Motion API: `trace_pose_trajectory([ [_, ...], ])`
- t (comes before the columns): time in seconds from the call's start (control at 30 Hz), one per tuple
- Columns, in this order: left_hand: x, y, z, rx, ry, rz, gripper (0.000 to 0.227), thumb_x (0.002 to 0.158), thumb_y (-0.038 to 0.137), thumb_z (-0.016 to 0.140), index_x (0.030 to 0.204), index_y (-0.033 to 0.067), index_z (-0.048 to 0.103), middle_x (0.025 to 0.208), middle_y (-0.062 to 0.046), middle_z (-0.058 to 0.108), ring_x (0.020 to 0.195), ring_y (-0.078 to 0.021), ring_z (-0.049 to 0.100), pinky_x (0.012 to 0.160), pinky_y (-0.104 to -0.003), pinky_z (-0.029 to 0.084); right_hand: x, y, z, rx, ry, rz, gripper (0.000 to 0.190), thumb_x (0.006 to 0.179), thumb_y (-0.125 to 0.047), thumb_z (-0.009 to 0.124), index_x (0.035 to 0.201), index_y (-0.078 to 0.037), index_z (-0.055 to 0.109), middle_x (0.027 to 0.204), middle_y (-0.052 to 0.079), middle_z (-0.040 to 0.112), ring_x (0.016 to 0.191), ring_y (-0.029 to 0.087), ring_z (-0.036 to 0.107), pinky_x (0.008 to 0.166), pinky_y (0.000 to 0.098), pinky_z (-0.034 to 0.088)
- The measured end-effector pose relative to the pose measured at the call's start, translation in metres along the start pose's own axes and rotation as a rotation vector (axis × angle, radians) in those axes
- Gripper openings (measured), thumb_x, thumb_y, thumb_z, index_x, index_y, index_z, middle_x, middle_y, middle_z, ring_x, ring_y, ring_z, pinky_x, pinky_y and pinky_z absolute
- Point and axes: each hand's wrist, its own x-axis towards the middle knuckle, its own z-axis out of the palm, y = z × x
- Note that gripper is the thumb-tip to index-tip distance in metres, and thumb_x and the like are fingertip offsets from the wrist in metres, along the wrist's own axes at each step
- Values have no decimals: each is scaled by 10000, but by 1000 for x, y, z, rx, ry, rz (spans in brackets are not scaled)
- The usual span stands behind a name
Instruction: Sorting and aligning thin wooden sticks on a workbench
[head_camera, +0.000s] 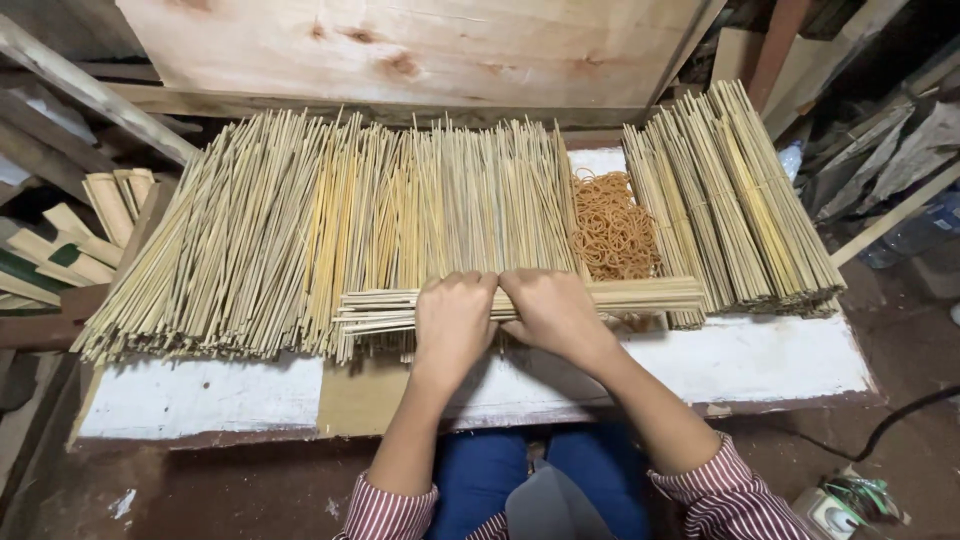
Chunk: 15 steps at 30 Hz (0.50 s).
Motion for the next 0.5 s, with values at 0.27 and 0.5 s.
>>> trace_pose_trajectory([
  [0.27,-6,-48,9,21,27,-88,366,621,201,869,951,223,714,858,-6,716,914,-239,699,860,-413,516,-16,60,1,-118,-71,282,374,689,-340,808,1023,-198,719,891,69,758,929,353,764,845,496,606],
  [0.5,6,5,-25,-785,800,-377,905,762,271,913,1463,145,353,1399,-118,340,1347,-306,328,1180,-647,265,-19,27,4,165,129,584,387,768,-365,765,1055,-109,721,816,227,734,879,491,735,799,610,585],
])
